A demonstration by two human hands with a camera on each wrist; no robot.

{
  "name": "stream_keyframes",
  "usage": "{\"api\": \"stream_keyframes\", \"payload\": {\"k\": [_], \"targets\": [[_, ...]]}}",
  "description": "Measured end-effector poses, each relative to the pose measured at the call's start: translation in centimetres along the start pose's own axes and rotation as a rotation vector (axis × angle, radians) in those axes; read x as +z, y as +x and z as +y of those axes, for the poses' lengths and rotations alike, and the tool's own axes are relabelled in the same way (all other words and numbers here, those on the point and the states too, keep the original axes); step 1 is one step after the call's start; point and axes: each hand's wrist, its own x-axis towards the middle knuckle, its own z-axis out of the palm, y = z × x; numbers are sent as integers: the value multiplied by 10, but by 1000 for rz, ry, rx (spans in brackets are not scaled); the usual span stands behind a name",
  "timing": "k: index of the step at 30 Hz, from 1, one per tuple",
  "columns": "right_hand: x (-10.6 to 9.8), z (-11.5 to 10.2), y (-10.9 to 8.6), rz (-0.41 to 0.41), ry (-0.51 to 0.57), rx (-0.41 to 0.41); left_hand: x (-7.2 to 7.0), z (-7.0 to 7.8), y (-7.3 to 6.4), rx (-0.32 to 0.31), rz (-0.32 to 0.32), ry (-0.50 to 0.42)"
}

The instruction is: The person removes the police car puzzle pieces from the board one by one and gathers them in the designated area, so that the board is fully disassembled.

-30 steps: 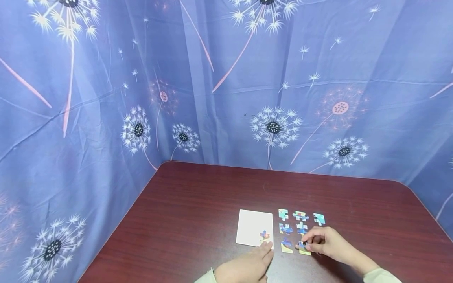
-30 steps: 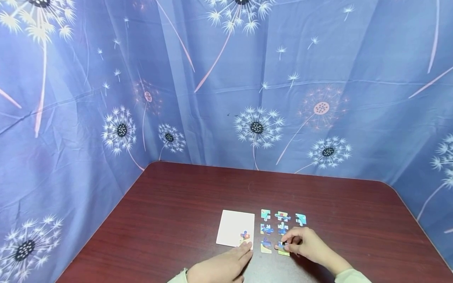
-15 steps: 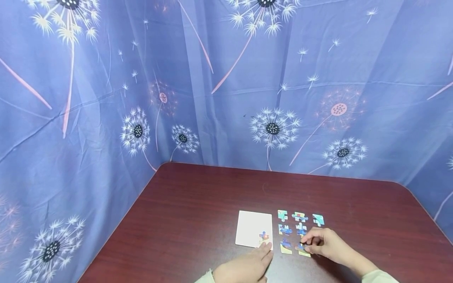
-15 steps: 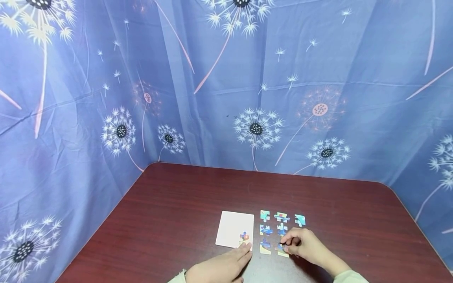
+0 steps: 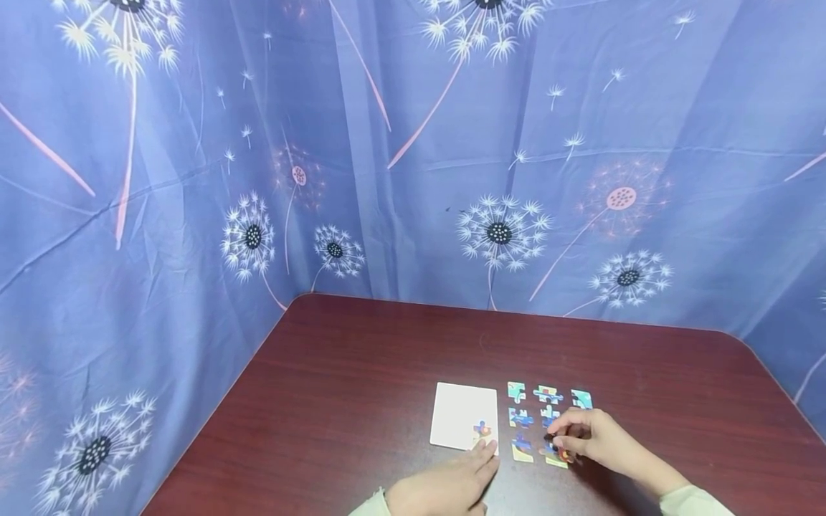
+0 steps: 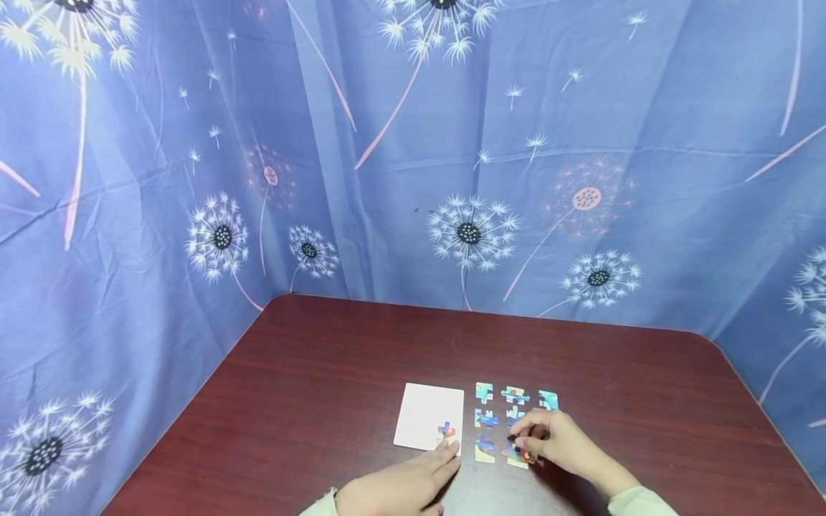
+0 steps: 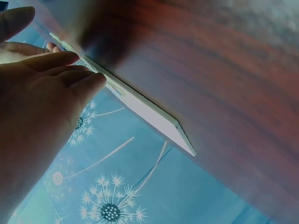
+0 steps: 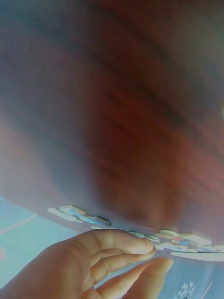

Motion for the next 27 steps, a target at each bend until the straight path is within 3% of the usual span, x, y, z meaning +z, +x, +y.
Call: {"api": "stream_keyframes", "payload": {"k": [9, 19, 27], "targets": [[7, -11, 17, 50, -90, 19, -5, -12, -7, -41, 49, -109], [21, -24, 41, 45, -98, 2, 1, -43, -15, -168, 138, -119], [41, -31, 58, 15, -124, 29, 1, -65, -14, -268, 153, -179]]}}
